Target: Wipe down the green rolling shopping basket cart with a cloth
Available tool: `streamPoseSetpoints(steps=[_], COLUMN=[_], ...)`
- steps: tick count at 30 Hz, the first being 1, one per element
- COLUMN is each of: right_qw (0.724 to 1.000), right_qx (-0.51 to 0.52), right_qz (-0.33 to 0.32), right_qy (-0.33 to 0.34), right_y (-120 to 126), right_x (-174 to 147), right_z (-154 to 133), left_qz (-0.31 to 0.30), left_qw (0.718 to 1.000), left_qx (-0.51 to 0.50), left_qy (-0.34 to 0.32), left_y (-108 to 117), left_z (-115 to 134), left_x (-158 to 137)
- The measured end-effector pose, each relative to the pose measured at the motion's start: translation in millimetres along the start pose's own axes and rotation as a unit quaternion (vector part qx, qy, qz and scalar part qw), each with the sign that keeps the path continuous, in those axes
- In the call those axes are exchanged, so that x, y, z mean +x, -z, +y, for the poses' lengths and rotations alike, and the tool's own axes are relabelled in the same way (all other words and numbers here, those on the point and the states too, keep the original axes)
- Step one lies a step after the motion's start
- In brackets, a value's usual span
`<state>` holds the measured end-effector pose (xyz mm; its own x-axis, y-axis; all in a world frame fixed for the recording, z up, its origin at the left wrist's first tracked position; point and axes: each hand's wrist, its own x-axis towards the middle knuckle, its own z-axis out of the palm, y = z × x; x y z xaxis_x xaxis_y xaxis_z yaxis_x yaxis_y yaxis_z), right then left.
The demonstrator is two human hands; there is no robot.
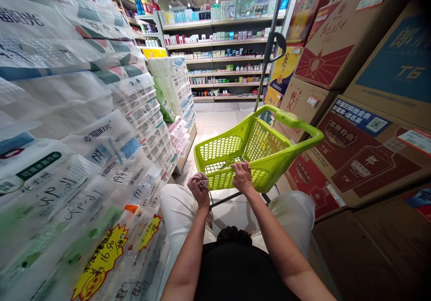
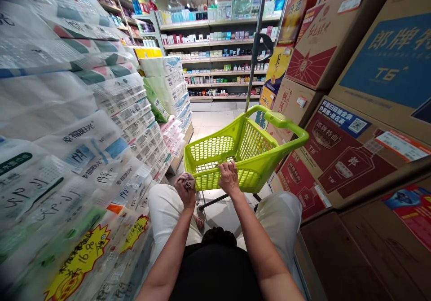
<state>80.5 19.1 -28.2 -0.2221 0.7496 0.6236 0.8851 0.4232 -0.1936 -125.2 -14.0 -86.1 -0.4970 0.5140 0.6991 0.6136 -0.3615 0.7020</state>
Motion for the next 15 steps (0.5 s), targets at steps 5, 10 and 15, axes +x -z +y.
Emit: streamPoseSetpoints(steps=[5, 10, 15], right_qw=[0.999, 1.0, 0.999], right_qx=[0.005, 0.009, 0.011], right_qz=[0.03, 0.03, 0.029], right_qy=[-0.016, -0.003, -0.012], right_y=[-5, -4, -3], right_x=[-1, -2, -3], right_z=[-1, 4, 6], left_qz=[-0.056, -0.126, -0.081], left_qw=[0.998, 0.991, 0.996], left_qx=[0.004, 0.003, -0.025], left_qy=[0.037, 0.035, 0.033], left_y=[-5, -5, -7], left_z=[-22, -35, -22], left_x=[-45, -65, -45])
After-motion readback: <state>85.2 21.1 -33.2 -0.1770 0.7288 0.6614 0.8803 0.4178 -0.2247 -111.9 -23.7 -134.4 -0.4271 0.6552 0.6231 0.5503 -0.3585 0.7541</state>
